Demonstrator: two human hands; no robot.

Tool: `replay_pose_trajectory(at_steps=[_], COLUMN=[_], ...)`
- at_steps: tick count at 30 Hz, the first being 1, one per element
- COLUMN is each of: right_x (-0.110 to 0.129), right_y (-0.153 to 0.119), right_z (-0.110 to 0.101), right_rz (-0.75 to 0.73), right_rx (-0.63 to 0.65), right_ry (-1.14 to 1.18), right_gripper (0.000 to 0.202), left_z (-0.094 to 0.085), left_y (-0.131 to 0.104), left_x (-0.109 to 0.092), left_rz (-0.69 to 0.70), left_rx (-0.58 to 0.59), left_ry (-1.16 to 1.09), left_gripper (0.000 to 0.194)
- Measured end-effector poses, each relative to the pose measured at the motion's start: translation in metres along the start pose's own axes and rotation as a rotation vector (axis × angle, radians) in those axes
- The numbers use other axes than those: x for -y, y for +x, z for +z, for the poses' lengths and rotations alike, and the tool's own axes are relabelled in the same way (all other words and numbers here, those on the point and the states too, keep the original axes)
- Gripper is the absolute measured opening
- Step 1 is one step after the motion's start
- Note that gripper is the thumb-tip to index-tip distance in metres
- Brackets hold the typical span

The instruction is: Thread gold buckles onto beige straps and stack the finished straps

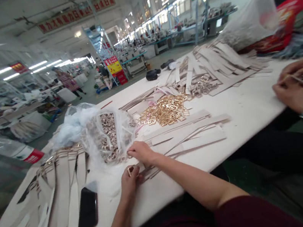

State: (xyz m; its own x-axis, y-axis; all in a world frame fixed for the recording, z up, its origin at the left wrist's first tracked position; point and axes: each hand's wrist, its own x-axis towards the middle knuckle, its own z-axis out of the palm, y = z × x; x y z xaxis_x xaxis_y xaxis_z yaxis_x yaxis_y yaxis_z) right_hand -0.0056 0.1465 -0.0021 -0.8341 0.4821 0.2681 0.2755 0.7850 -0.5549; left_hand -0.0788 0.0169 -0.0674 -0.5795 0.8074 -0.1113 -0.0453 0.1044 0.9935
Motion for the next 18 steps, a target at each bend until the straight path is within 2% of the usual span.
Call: replay_pose_trajectory(at_steps=[3,7,11,14,18], right_x=[-0.019,-0.022,-0.017,-0.015,-0.016], right_y=[-0.04,-0.071,-0.074,-0.071,-0.072], right_z=[-0.011,0.003,0.021,0.024,0.024], right_rz=[0.06,0.176,0.355,0.471,0.528], right_rx=[0.026,0.017,0.005,-0.059,-0.119], right_ry=[0.114,0.272,0.504,0.735,0.915], right_gripper=[0.034,0.032,0.021,0.016,0.009], left_z=[-0.001,-0.003,-0.004,-0.003,-0.001], left_y=[0.0,-0.002,-0.003,-0.004,-0.007], left_x=[0.001,0.003,0.003,0.003,0.006], left_rz=[-0.018,-0.009,0.01,0.032,0.059], left_rx=[-0.015,-0.034,-0.048,-0.049,-0.06], left_ry=[-0.037,-0.066,-0.069,-0.065,-0.055], left_gripper=[0.036,0.035,0.035,0.034,0.032])
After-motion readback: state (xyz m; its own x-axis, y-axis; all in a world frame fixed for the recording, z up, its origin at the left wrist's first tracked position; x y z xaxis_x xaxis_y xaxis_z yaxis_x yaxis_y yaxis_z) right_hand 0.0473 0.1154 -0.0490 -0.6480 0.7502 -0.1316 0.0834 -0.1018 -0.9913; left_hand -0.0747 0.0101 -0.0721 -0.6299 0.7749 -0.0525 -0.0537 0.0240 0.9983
